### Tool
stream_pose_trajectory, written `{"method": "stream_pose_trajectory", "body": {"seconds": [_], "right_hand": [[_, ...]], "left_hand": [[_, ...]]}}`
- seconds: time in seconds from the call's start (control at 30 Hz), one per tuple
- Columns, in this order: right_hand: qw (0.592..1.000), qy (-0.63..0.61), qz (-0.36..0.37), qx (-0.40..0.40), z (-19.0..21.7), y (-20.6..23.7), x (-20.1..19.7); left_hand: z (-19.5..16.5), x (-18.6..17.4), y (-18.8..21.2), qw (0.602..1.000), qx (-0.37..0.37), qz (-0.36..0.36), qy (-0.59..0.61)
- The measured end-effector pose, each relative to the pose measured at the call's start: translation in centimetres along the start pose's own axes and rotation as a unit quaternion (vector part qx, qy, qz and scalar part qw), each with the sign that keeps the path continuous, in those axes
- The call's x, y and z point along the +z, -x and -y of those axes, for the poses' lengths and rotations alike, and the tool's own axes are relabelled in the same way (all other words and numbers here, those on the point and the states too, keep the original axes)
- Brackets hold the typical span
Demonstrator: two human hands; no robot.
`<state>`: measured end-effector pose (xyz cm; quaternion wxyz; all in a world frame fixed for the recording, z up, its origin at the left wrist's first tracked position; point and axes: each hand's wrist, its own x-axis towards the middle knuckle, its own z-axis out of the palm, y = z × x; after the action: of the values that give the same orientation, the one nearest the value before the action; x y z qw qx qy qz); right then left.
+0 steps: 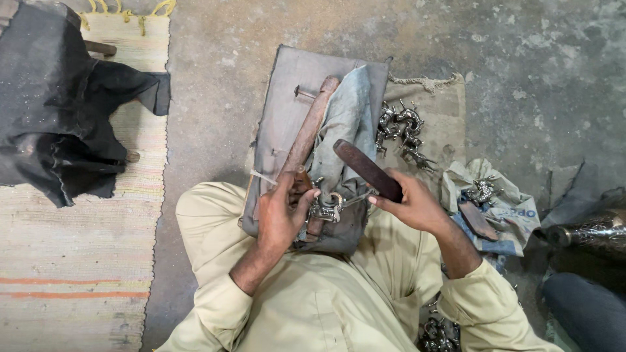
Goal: The person sits cross-legged on the floor and repeatedly hammers small metal pieces held in a wooden clamp. The person uses a hammer to strike the metal parts, adjusting their position between strikes.
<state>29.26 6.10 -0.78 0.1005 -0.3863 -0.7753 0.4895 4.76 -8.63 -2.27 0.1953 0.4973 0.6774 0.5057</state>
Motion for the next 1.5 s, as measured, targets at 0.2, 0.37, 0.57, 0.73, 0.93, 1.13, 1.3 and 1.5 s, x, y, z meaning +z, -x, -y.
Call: {"method": "stream_pose_trajectory", "body": {"seconds": [0.2, 0.37, 0.57, 0.73, 0.93, 1.13, 1.3, 1.5], "right_hand": [[0.970, 0.241, -0.021, 0.011, 5.3, -1.1, -1.3], [0.932, 0.253, -0.130, -0.223, 8.0, -2.2, -1.5], [0.864, 0.395, -0.131, -0.283, 10.5, -3.5, -2.7], [0.847, 0.445, -0.107, -0.270, 11.7, -4.4, -3.7], [0.841, 0.474, -0.065, -0.251, 12.2, -4.5, -4.2], [0.857, 0.448, -0.065, -0.245, 12.4, -4.4, -4.5], [0.913, 0.369, -0.079, -0.156, 12.0, -4.9, -4.7], [0.946, 0.298, -0.058, -0.117, 11.3, -5.1, -4.9]], "left_hand": [[0.0, 0.4, 1.0, 0.997, 0.059, -0.021, -0.051], [0.0, 0.5, 0.9, 0.997, 0.046, -0.038, -0.058], [0.5, 0.7, 1.1, 0.991, 0.064, -0.031, -0.113], [1.3, 1.2, 0.9, 0.992, -0.003, -0.010, -0.127], [1.4, 1.2, 1.0, 0.993, 0.039, -0.031, -0.105], [1.3, 1.5, 0.9, 0.994, 0.026, -0.027, -0.101], [1.4, 1.8, 0.8, 0.995, 0.029, -0.015, -0.096], [1.2, 1.8, 0.8, 0.994, 0.069, -0.035, -0.078]]}}
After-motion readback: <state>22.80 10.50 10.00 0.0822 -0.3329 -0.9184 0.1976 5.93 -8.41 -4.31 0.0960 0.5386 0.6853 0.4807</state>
